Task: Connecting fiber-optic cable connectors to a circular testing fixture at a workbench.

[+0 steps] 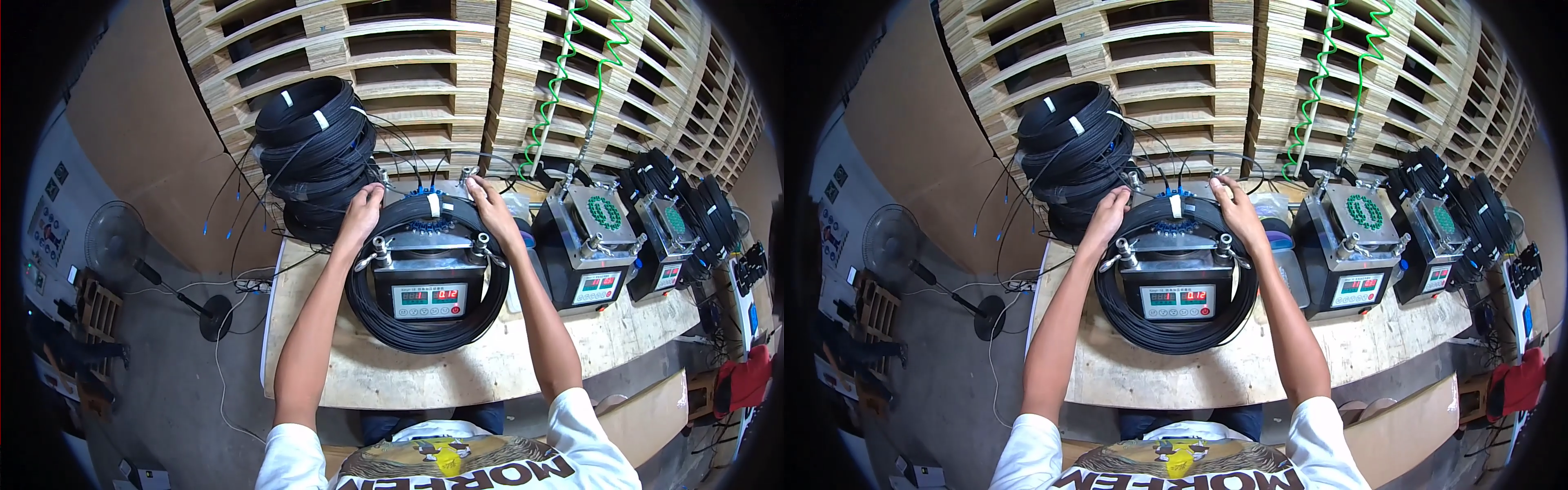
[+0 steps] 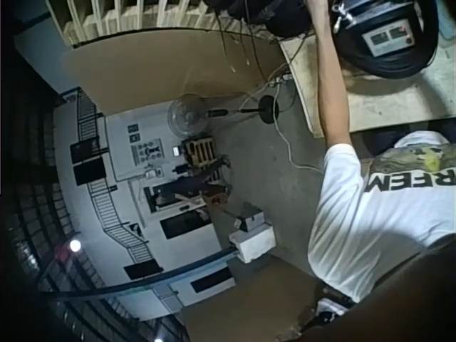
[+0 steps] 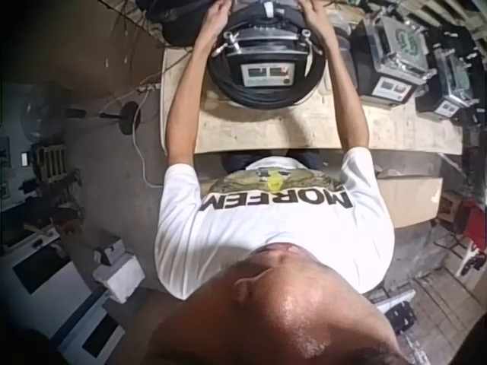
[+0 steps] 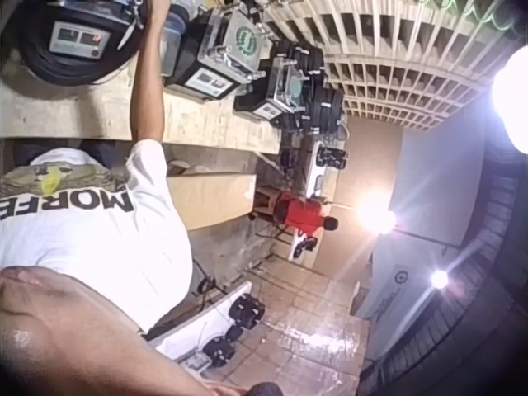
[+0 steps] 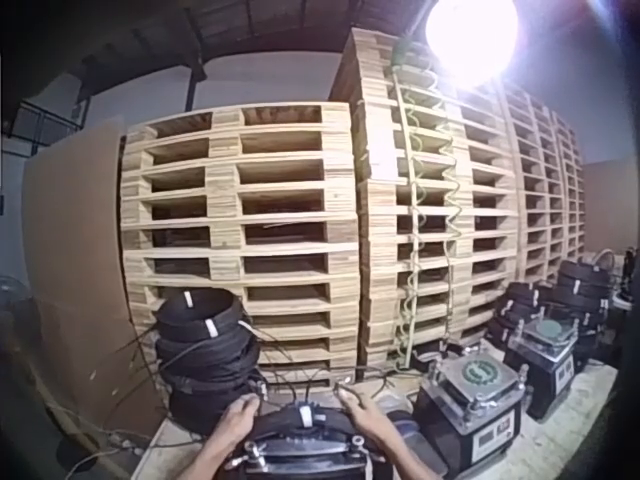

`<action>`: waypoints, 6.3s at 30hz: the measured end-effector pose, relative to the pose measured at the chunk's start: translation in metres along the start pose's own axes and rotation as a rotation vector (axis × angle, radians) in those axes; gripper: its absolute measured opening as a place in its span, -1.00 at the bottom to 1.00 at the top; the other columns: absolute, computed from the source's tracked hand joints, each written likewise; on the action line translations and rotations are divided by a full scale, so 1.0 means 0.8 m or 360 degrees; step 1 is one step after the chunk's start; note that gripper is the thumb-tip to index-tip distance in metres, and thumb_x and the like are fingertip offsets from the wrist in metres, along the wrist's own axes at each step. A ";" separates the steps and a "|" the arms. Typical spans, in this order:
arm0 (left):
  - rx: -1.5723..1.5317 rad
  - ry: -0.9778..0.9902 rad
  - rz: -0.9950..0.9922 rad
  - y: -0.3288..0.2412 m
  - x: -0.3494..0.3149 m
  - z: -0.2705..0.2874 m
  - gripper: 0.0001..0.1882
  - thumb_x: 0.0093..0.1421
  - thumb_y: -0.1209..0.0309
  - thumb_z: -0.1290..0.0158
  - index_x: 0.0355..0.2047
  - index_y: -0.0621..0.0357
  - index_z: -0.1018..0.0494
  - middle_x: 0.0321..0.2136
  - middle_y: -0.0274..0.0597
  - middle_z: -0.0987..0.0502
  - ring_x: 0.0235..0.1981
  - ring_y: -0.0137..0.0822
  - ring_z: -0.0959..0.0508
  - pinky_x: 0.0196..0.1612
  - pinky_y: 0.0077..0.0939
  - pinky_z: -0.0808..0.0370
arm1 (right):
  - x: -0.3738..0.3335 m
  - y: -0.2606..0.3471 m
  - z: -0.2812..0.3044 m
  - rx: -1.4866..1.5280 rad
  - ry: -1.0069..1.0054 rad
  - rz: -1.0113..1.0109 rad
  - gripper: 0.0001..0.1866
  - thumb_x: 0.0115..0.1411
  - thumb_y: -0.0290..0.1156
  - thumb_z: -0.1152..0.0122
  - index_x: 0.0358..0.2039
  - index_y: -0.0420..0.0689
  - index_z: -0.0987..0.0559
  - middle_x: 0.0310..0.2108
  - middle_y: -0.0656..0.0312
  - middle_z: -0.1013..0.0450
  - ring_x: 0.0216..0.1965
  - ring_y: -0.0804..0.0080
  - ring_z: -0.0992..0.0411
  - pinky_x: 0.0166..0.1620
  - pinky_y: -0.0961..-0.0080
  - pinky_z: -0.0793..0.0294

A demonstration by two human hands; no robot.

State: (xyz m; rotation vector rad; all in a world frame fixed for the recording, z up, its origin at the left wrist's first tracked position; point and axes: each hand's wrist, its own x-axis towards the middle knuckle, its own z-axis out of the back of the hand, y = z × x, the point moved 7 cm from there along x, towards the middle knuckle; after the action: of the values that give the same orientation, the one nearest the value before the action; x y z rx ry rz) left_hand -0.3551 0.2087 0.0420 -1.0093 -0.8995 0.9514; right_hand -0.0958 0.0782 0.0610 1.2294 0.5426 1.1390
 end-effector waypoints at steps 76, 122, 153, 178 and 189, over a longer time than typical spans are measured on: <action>0.0005 0.0096 -0.0055 0.004 0.006 -0.002 -0.59 0.48 0.16 0.13 -0.05 0.27 -0.53 -0.31 -0.35 -0.51 -0.31 -0.48 -0.39 -0.16 -0.55 -0.37 | 0.002 -0.007 0.008 -0.0161 -0.0140 0.0144 -0.37 0.49 0.07 0.13 0.15 -0.28 -0.51 -0.19 0.06 -0.55 -0.20 0.35 -0.42 -0.05 0.45 -0.39; -0.0049 0.0002 0.0013 -0.001 -0.001 0.000 -0.57 0.43 0.17 0.05 0.06 0.28 -0.51 -0.24 -0.33 -0.56 -0.25 -0.46 -0.46 -0.08 -0.54 -0.42 | -0.005 0.000 0.011 -0.0139 -0.0167 0.0167 -0.38 0.52 0.05 0.23 0.13 -0.25 -0.54 -0.16 0.07 -0.56 -0.20 0.34 -0.42 0.03 0.45 -0.37; -0.0040 -0.0029 0.0003 0.010 0.006 -0.004 -0.39 0.41 0.07 0.05 0.29 0.26 -0.30 -0.34 -0.22 -0.51 -0.25 -0.33 -0.49 -0.05 -0.44 -0.42 | -0.005 -0.003 0.007 0.0099 -0.0047 -0.0043 -0.35 0.38 0.11 -0.08 0.24 -0.15 -0.46 0.01 -0.01 -0.54 -0.05 0.31 -0.48 0.09 0.42 -0.41; -0.0077 0.0050 0.0006 0.031 0.019 -0.003 -0.44 0.38 0.17 0.03 0.26 0.28 -0.34 -0.38 -0.21 -0.52 -0.31 -0.37 -0.49 -0.11 -0.46 -0.42 | -0.003 -0.003 0.001 0.0053 0.0052 -0.0079 -0.39 0.43 0.04 -0.06 0.37 0.01 -0.34 0.17 0.05 -0.45 0.04 0.35 -0.45 0.16 0.43 -0.37; 0.0113 -0.0058 0.0033 0.017 0.010 0.006 -0.51 0.37 0.15 0.00 0.13 0.29 -0.45 -0.34 -0.16 -0.59 -0.29 -0.32 -0.55 -0.10 -0.45 -0.45 | -0.002 0.002 0.001 0.0024 -0.0007 0.0047 -0.40 0.44 0.02 -0.02 0.35 -0.05 -0.36 0.12 0.02 -0.48 0.01 0.34 -0.46 0.15 0.42 -0.38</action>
State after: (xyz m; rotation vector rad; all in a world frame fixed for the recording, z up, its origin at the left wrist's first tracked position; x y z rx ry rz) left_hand -0.3596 0.2205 0.0320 -0.9448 -0.8809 1.0150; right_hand -0.0967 0.0760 0.0625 1.2566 0.5320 1.1586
